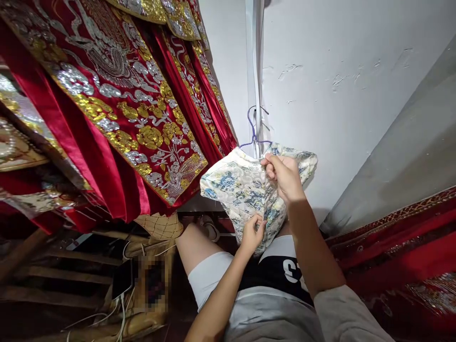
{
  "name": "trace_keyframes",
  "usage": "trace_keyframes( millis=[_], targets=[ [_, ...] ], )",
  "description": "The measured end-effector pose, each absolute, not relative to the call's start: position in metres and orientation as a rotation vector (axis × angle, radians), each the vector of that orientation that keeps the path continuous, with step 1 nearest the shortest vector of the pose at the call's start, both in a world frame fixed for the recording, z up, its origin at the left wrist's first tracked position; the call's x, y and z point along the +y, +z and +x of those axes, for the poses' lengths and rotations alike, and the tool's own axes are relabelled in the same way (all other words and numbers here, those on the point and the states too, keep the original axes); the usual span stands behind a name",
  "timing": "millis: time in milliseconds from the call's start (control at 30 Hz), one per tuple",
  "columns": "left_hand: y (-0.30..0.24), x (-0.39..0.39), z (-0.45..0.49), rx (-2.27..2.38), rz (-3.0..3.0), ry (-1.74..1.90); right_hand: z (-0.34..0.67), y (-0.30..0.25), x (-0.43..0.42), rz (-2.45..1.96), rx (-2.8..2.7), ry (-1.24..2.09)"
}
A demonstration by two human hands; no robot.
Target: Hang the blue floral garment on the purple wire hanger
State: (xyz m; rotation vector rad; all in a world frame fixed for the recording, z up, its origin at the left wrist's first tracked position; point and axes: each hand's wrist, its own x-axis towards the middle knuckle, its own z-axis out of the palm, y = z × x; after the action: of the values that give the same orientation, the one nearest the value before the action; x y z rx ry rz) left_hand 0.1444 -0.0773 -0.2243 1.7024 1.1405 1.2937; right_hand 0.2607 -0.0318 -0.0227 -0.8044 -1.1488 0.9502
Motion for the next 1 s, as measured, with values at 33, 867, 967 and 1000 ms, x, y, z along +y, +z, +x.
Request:
trace_keyframes(
  millis=[33, 867, 967, 1000],
  targets=[
    [-0.223, -0.077, 0.143, 1.136, 1.688, 1.312, 0.26, -0.018, -0.034, -0.791, -1.179, 0.932],
    [-0.06, -0.007, 0.038, 0.808, 0.976, 2.163, 0.262, -0.142, -0.038, -1.085, -1.374, 1.052],
    [-0.111, -0.011, 0.021, 0.689, 0.504, 1.925, 0.269, -0.144, -0.052, -1.036, -1.46, 1.174],
    [-0.128, -0.013, 0.023, 0.664, 0.419, 1.901, 0.271, -0.14, -0.055, -1.022, -1.486, 1.207]
  ],
)
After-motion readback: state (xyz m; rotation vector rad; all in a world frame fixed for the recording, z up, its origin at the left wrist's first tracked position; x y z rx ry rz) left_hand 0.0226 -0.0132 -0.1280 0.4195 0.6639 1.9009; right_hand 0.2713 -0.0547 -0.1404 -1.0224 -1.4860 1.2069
